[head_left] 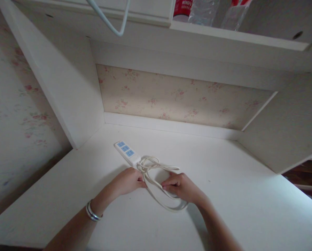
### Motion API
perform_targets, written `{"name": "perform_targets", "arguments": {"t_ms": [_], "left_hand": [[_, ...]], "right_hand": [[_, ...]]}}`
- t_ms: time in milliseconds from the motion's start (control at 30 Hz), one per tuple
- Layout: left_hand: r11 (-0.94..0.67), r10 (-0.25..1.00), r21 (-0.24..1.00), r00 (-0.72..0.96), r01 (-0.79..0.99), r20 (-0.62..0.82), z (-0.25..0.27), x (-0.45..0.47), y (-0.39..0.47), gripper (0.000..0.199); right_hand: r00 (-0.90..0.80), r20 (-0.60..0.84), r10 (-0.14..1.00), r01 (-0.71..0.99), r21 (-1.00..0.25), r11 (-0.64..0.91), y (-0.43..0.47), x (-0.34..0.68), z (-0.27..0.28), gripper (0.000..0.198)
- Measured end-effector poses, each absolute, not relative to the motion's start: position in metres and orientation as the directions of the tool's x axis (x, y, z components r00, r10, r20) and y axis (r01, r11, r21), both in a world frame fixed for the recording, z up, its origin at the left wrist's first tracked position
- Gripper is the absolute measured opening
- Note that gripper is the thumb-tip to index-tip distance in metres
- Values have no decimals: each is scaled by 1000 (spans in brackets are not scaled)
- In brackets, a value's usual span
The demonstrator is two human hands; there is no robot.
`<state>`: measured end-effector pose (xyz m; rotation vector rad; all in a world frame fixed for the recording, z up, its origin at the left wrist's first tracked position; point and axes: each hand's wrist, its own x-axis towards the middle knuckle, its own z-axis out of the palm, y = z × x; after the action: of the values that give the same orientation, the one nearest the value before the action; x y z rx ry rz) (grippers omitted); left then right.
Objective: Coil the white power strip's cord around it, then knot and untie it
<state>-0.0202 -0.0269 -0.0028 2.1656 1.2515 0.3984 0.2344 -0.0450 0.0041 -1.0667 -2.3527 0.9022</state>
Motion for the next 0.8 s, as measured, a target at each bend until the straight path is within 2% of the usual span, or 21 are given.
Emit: {"name": "perform_targets", "arguments": {"t_ms": [167,333,400,533,633,733,800], "left_hand": [[-421,867,625,494,658,65,6,-14,-26,35],[-492,831,572,550,656,84,7,-12,-28,25],[-537,788,583,609,610,88,8,-12,-30,21],[-576,720,616,690,537,72,9,-9,-35,30],[-578,730,591,680,563,66,5,-5,-37,28],[-567,762,527,647,633,42,-1,-3,-36,25],[-559,784,473,620,681,33,-4,-3,-35,23]], "right_hand": [[-631,72,773,514,-707,485,-48,232,9,34],[-652,23,758,483,-758,438,-53,228,19,28],[-650,47,758,491,-736,467,-54,226,21,28],[-597,173,784,601,-551,579,-58,213,21,30],[-516,253,819,723,-384,574,-62,194,20,44],[-504,235,831,789,-266,554,-64,177,19,62],[-526,198,827,798,-221,560,-63,172,20,62]]}}
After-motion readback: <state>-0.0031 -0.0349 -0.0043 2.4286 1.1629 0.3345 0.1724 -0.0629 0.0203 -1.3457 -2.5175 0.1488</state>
